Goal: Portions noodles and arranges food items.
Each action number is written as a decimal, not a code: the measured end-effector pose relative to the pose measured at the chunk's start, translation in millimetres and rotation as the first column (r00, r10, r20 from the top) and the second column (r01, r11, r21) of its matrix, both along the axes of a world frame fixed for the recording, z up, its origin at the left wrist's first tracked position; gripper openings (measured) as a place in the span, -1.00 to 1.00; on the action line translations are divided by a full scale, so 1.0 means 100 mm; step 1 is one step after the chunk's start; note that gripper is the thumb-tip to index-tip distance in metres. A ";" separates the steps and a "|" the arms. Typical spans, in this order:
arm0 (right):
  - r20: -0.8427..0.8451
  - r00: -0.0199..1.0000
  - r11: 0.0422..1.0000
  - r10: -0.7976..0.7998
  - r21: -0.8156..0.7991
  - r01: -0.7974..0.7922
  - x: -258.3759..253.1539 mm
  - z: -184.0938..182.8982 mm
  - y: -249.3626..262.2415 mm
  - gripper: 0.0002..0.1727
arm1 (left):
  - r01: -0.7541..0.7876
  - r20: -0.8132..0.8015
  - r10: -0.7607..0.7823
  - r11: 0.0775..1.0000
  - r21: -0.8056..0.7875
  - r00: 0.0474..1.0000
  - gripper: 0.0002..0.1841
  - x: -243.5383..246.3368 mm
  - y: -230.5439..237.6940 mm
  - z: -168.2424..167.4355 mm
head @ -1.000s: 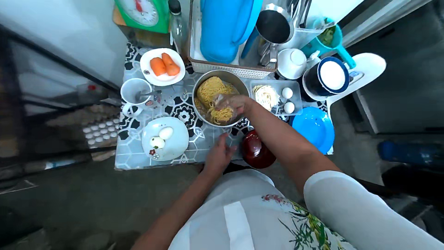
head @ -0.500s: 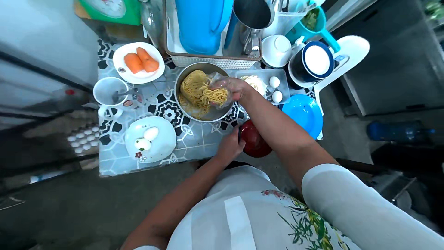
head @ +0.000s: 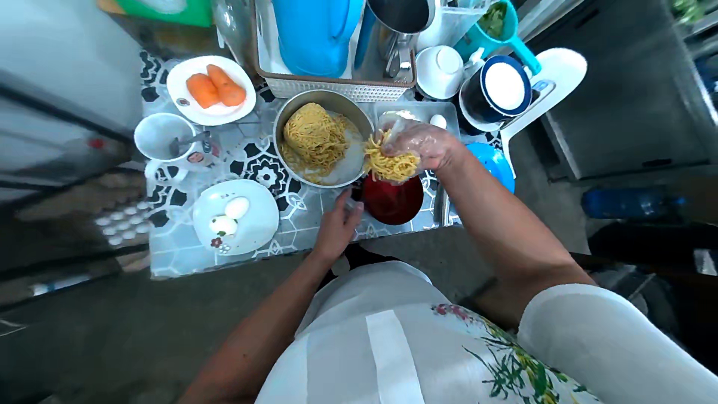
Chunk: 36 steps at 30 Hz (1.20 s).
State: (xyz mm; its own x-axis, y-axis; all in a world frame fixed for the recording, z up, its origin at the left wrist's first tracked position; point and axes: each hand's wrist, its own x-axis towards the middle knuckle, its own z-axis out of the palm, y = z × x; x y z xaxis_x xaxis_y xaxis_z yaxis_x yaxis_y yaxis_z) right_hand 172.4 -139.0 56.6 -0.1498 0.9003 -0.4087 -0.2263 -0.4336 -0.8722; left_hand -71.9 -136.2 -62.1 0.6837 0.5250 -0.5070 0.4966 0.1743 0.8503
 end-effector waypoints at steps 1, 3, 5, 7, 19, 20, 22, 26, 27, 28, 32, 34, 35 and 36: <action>0.138 0.990 1.000 0.012 -0.029 -0.008 0.00 0.00 -0.06 -0.73 | -0.020 0.023 0.018 0.996 0.091 1.000 -0.42 -0.10 0.01 -0.06; 0.431 0.899 0.996 0.074 -0.076 -0.045 -0.05 -0.05 -0.18 -0.73 | -0.076 0.086 0.053 0.953 0.294 0.995 -0.49 -0.31 0.03 -0.20; 0.636 0.754 0.986 0.163 -0.096 -0.132 -0.10 -0.21 -0.29 -0.75 | -0.121 0.133 0.068 0.887 0.446 0.989 -0.53 -0.50 0.07 -0.33; 0.780 0.583 0.967 0.226 -0.107 -0.231 -0.13 -0.37 -0.37 -0.78 | -0.145 0.146 0.079 0.837 0.528 0.986 -0.55 -0.63 0.10 -0.39; 0.967 0.220 0.986 0.128 -0.100 -0.133 -0.23 -0.41 -0.68 -0.76 | -0.195 0.256 -0.055 0.500 0.844 0.965 -0.64 -0.81 0.17 -0.81; 0.957 0.248 0.985 0.153 -0.129 -0.111 -0.24 -0.40 -0.69 -0.78 | -0.195 0.260 -0.070 0.482 0.854 0.963 -0.64 -0.81 0.16 -0.83; 0.924 0.354 0.990 0.143 -0.136 -0.044 -0.24 -0.36 -0.70 -0.82 | -0.226 0.289 -0.069 0.462 0.858 0.955 -0.65 -0.79 0.15 -0.82; 0.788 0.610 0.989 -0.087 -0.006 0.150 -0.31 -0.18 -0.51 -0.79 | -0.288 0.347 -0.058 0.441 0.850 0.936 -0.71 -0.68 0.26 -0.39; 0.775 0.615 0.984 -0.146 0.051 0.169 -0.37 -0.16 -0.39 -0.79 | -0.288 0.342 -0.049 0.435 0.853 0.938 -0.72 -0.63 0.34 -0.24; 0.781 0.594 0.979 -0.195 0.114 0.171 -0.44 -0.16 -0.23 -0.78 | -0.270 0.316 -0.036 0.435 0.859 0.948 -0.73 -0.58 0.45 -0.09; 0.894 0.441 0.996 -0.084 0.090 0.007 -0.72 -0.46 0.53 -0.66 | -0.023 0.019 0.012 0.473 0.881 1.000 -0.67 -0.24 1.11 0.38; 0.954 0.298 0.997 0.023 0.002 -0.083 -0.92 -0.69 0.79 -0.61 | 0.118 -0.128 -0.011 0.468 0.876 0.992 -0.66 -0.04 1.42 0.44; 0.976 0.213 0.992 0.051 -0.026 -0.120 -1.01 -0.80 0.86 -0.55 | 0.193 -0.202 -0.027 0.445 0.875 0.979 -0.67 0.07 1.54 0.44; 0.988 0.135 0.986 0.076 -0.054 -0.159 -1.09 -0.86 0.89 -0.51 | 0.270 -0.278 -0.042 0.409 0.871 0.960 -0.68 0.15 1.65 0.41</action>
